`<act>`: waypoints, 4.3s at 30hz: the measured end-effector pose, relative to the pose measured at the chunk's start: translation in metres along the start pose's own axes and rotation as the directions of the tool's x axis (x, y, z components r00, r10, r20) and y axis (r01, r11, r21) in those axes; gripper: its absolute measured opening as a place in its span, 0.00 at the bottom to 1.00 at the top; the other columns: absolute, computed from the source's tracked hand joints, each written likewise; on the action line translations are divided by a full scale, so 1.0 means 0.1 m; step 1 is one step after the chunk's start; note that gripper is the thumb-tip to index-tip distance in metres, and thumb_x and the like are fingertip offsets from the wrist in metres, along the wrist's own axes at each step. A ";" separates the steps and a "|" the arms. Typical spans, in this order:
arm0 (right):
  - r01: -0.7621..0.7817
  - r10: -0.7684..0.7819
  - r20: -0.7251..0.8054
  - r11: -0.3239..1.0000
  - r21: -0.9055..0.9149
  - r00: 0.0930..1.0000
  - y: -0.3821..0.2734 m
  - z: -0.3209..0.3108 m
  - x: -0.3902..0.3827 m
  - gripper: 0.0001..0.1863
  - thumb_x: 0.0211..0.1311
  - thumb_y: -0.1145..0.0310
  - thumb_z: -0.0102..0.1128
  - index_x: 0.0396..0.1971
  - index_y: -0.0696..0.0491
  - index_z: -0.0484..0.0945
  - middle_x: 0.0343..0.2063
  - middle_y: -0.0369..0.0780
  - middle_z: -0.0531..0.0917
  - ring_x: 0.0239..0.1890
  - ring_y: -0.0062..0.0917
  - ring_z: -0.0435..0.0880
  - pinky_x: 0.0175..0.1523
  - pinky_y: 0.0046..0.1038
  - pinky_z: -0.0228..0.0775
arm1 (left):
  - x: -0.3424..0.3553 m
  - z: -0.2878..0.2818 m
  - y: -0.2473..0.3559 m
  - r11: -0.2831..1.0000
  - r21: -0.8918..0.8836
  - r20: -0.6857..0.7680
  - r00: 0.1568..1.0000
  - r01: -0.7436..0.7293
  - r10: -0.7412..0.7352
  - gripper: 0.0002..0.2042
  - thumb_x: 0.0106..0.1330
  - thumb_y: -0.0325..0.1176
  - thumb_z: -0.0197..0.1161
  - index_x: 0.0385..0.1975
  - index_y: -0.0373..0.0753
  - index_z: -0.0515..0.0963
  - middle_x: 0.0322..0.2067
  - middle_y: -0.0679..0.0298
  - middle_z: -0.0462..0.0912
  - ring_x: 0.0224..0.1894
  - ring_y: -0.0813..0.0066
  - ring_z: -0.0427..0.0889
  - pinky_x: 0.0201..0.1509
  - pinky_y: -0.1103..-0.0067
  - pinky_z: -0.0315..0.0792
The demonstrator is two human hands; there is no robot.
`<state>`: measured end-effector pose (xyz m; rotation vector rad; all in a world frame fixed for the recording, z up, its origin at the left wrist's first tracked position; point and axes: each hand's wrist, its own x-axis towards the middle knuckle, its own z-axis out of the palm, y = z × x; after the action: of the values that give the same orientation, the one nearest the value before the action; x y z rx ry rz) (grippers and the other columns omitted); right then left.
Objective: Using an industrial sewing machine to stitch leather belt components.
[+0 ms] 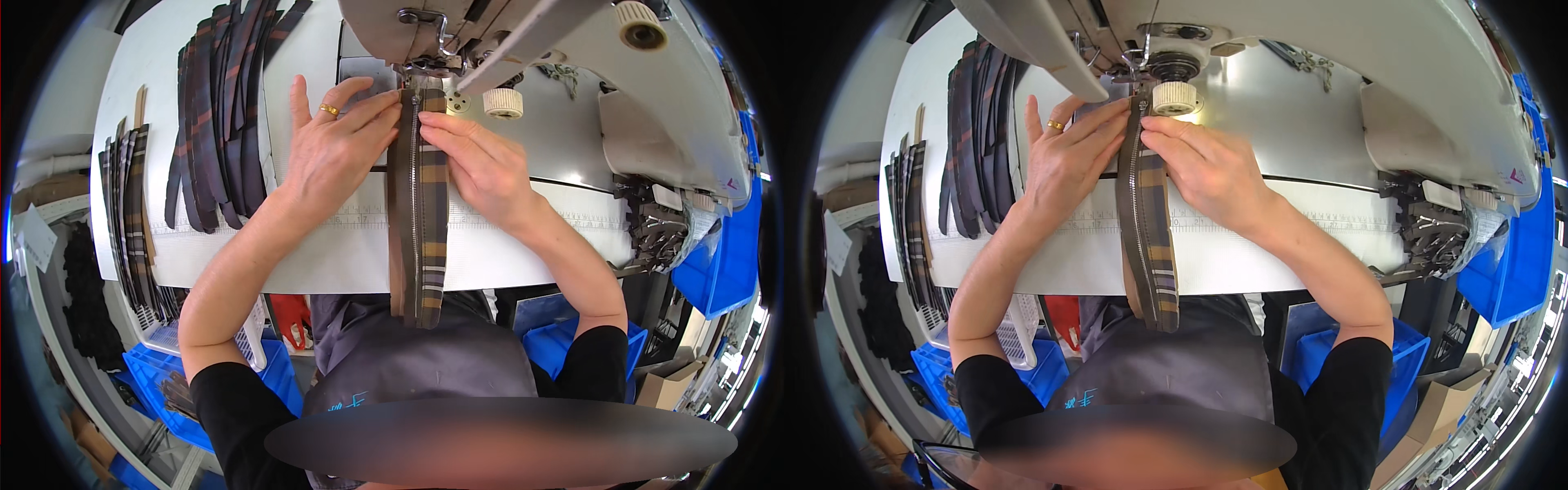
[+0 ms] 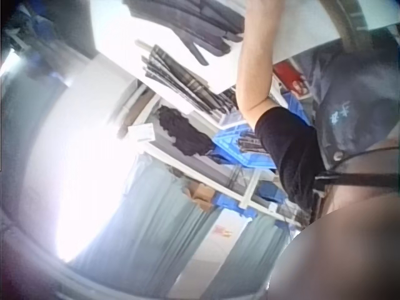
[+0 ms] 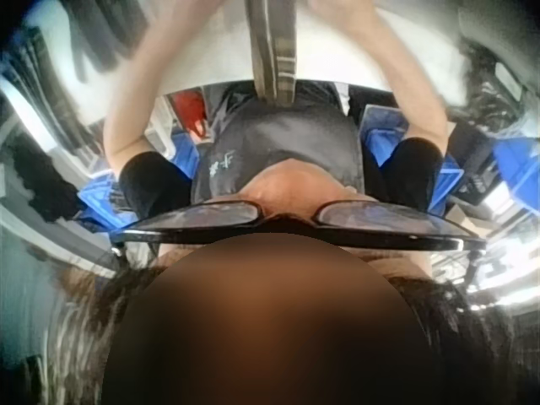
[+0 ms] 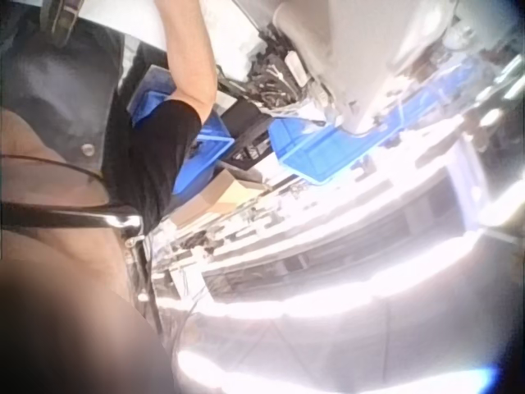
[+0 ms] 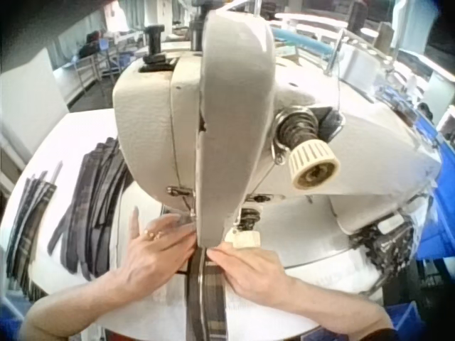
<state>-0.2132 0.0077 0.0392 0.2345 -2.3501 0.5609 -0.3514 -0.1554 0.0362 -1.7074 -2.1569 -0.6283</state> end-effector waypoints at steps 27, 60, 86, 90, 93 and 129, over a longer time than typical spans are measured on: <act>-0.019 0.045 0.196 0.991 -0.129 0.980 -0.09 -0.02 -0.01 0.19 0.45 0.80 0.61 0.43 0.59 0.80 0.46 0.42 0.80 0.48 0.37 0.78 0.52 0.35 0.71 | 0.00 -0.01 0.00 0.997 -0.062 0.010 0.999 0.046 -0.045 0.12 0.58 0.27 0.61 0.42 0.44 0.81 0.44 0.72 0.79 0.59 0.67 0.70 0.64 0.41 0.43; 0.012 0.035 0.177 0.965 -0.261 0.984 -0.14 0.07 0.04 0.18 0.51 0.67 0.68 0.43 0.56 0.81 0.48 0.35 0.79 0.46 0.30 0.76 0.48 0.31 0.71 | 0.17 -0.61 -1.82 0.758 0.362 -0.099 0.831 0.542 -0.547 0.13 0.57 0.40 0.64 0.35 0.38 0.80 0.34 0.54 0.83 0.40 0.53 0.81 0.45 0.67 0.73; 0.021 0.014 0.136 0.968 -0.251 0.991 -0.09 0.10 -0.02 0.17 0.51 0.69 0.68 0.43 0.56 0.81 0.45 0.35 0.80 0.44 0.30 0.78 0.46 0.30 0.72 | -0.95 -1.29 0.72 0.974 -0.027 0.594 0.787 0.225 -0.165 0.17 0.50 0.24 0.65 0.43 0.34 0.76 0.57 0.58 0.73 0.57 0.59 0.74 0.58 0.64 0.69; 0.029 0.004 0.132 0.968 -0.251 0.991 -0.09 0.09 -0.02 0.18 0.51 0.68 0.68 0.43 0.56 0.81 0.46 0.35 0.80 0.44 0.30 0.78 0.45 0.30 0.73 | -1.02 -1.09 0.58 0.973 0.201 0.525 0.851 -0.113 -0.010 0.18 0.53 0.30 0.67 0.45 0.36 0.75 0.62 0.59 0.69 0.67 0.62 0.64 0.64 0.57 0.60; 0.029 0.007 0.138 0.965 -0.260 0.990 -0.10 0.09 -0.02 0.18 0.50 0.68 0.69 0.43 0.55 0.81 0.47 0.34 0.80 0.44 0.30 0.78 0.45 0.30 0.73 | -1.02 -0.84 0.45 0.997 -0.078 0.429 0.903 0.011 0.023 0.19 0.51 0.32 0.66 0.45 0.40 0.75 0.63 0.60 0.70 0.65 0.64 0.68 0.64 0.54 0.59; -0.065 0.120 0.223 0.969 -0.239 0.967 -0.15 0.05 0.02 0.22 0.46 0.68 0.69 0.44 0.56 0.78 0.48 0.37 0.78 0.47 0.30 0.77 0.45 0.30 0.72 | 0.04 0.01 -0.05 0.986 -0.106 0.001 0.992 -0.126 0.126 0.18 0.49 0.22 0.60 0.43 0.36 0.79 0.50 0.64 0.78 0.49 0.71 0.81 0.66 0.56 0.56</act>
<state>-0.2132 -0.0075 0.0424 0.0874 -2.6435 0.3120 -0.3573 -0.1525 0.0369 -1.8869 -2.0342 -0.7130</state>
